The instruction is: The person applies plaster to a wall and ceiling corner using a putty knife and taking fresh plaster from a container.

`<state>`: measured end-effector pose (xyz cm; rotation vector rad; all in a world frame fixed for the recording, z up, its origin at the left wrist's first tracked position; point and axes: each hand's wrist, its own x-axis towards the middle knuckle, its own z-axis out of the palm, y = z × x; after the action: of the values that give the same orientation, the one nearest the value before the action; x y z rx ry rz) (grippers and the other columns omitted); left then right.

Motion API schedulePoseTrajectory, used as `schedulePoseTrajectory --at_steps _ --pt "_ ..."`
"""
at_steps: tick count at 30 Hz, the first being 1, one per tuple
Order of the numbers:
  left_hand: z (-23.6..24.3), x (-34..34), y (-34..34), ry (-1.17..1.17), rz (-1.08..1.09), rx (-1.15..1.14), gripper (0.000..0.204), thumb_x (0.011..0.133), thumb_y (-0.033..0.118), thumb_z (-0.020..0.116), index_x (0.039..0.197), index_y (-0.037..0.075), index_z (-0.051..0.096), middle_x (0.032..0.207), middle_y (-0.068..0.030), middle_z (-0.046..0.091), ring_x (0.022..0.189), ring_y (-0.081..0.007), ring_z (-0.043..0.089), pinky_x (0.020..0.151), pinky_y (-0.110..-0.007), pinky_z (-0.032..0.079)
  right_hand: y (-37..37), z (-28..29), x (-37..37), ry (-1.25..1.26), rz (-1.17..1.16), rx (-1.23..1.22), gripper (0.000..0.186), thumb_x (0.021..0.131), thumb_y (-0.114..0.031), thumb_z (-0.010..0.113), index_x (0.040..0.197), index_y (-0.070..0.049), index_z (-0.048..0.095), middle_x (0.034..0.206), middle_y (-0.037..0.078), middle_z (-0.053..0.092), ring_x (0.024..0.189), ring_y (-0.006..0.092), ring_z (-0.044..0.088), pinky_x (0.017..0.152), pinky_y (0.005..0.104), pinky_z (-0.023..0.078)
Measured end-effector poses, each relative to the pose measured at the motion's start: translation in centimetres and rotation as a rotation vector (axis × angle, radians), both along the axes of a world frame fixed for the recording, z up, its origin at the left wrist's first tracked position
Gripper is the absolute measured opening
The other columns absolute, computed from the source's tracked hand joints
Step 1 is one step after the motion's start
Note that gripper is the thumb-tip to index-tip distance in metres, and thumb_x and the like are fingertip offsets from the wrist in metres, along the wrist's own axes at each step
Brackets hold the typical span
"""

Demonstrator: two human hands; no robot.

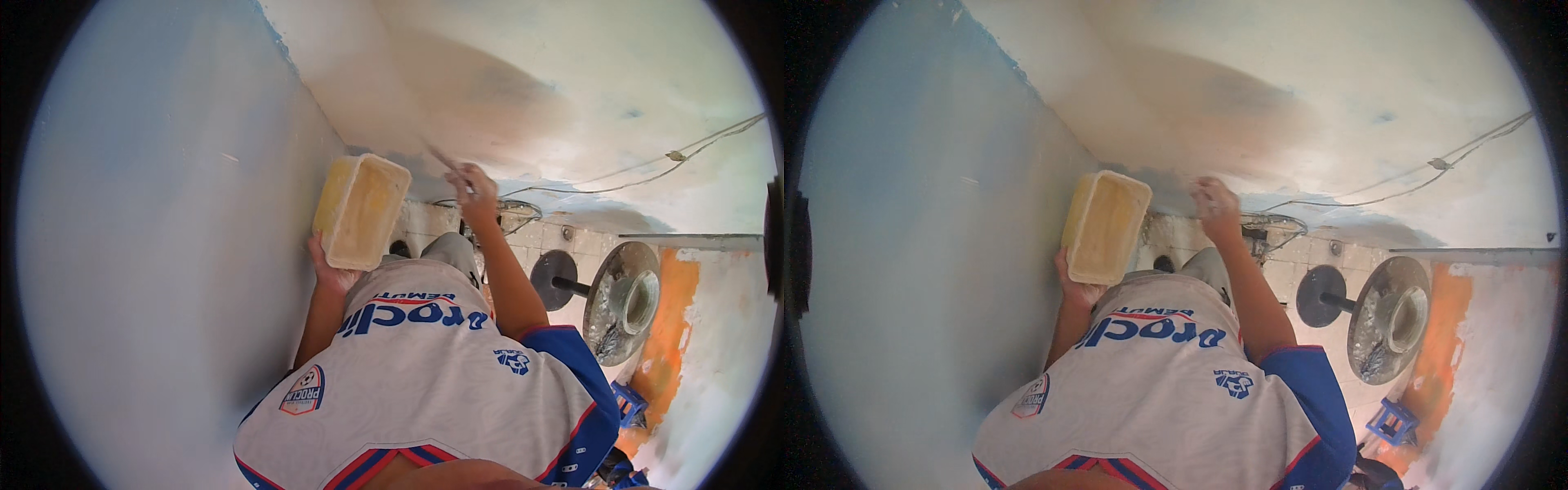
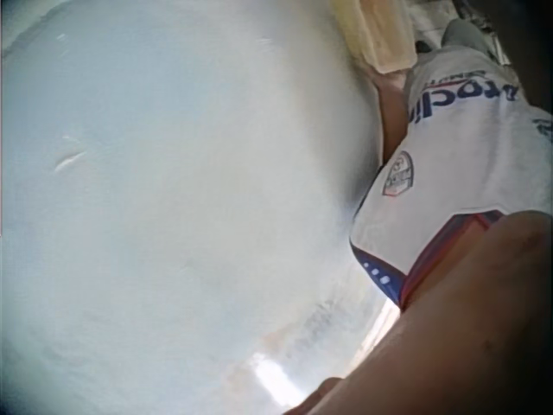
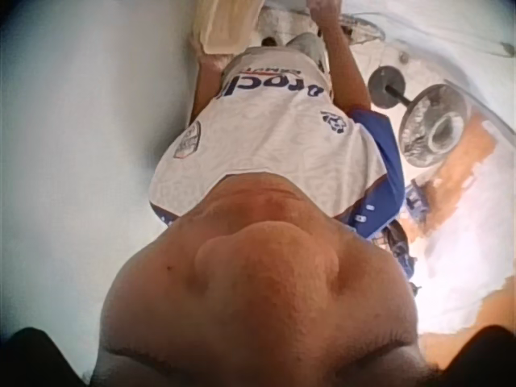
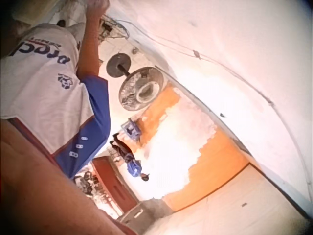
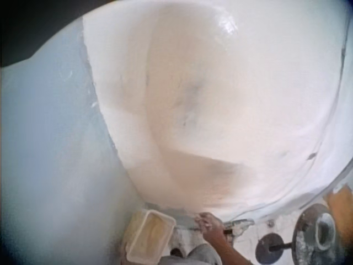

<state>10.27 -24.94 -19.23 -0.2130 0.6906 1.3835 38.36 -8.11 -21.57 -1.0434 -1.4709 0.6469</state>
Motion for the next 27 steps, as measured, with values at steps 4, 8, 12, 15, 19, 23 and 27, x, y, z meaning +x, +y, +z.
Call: schedulePoseTrajectory --at_steps 4,8,12,15,19,23,27 --pt "0.5 1.4 0.2 0.059 0.013 -0.008 0.072 0.095 0.064 0.041 0.146 0.017 0.057 0.138 -0.0077 0.066 0.125 -0.0296 0.065 0.098 -0.053 0.057 4.3 1.5 -1.0 -0.189 -0.004 0.006 0.011 0.095 -0.006 0.072 0.089 0.000 0.065 0.082 0.012 0.072 0.066 0.0203 0.071 0.059 0.0327 0.054" --pt "1.7 2.8 -0.4 0.111 0.113 -0.074 0.069 0.096 0.062 0.041 0.145 0.016 0.058 0.138 -0.0078 0.066 0.124 -0.0298 0.066 0.097 -0.052 0.058 4.3 -0.3 3.6 0.164 -0.049 -0.185 0.015 0.099 -0.004 0.070 0.090 0.003 0.060 0.084 0.010 0.073 0.077 0.0166 0.075 0.066 0.0269 0.056" --pt "3.2 6.0 -0.7 0.122 0.126 -0.005 0.067 0.098 0.060 0.041 0.143 0.014 0.058 0.136 -0.0085 0.066 0.122 -0.0300 0.067 0.097 -0.051 0.059 -1.8 -1.5 11.0 0.057 -0.046 -0.395 0.013 0.098 -0.003 0.070 0.093 0.002 0.060 0.089 0.008 0.069 0.080 0.0174 0.076 0.069 0.0278 0.057" --pt "3.7 9.2 -1.1 0.138 0.121 0.083 0.069 0.097 0.060 0.038 0.147 0.015 0.055 0.138 -0.0090 0.066 0.124 -0.0295 0.066 0.099 -0.049 0.058 -5.8 -1.9 14.3 0.127 -0.023 -0.326 0.013 0.097 0.001 0.071 0.093 0.002 0.059 0.092 0.008 0.065 0.084 0.0195 0.076 0.067 0.0271 0.055" --pt "5.4 15.1 0.1 0.097 0.111 0.163 0.065 0.102 0.054 0.034 0.146 0.011 0.054 0.142 -0.0105 0.062 0.126 -0.0301 0.064 0.099 -0.049 0.058 -8.9 1.0 20.0 0.005 -0.044 -0.126 0.010 0.096 0.006 0.068 0.100 0.002 0.059 0.102 0.012 0.066 0.092 0.0237 0.075 0.077 0.0308 0.060" --pt "7.0 20.8 0.4 0.128 0.106 0.036 0.067 0.101 0.056 0.033 0.148 0.013 0.052 0.144 -0.0105 0.060 0.128 -0.0305 0.062 0.101 -0.049 0.056 -10.7 3.9 25.0 0.135 0.086 0.141 0.008 0.098 0.003 0.067 0.103 0.002 0.061 0.128 0.030 0.066 0.108 0.0334 0.071 0.091 0.0396 0.059" --pt "7.2 26.2 -0.9 0.088 0.017 0.054 0.071 0.100 0.060 0.034 0.152 0.015 0.049 0.145 -0.0099 0.059 0.131 -0.0306 0.060 0.107 -0.050 0.051 -12.9 7.3 27.9 -0.032 0.175 0.278 0.014 0.094 -0.001 0.072 0.104 0.000 0.062 0.120 0.028 0.071 0.109 0.0366 0.070 0.093 0.0418 0.059"
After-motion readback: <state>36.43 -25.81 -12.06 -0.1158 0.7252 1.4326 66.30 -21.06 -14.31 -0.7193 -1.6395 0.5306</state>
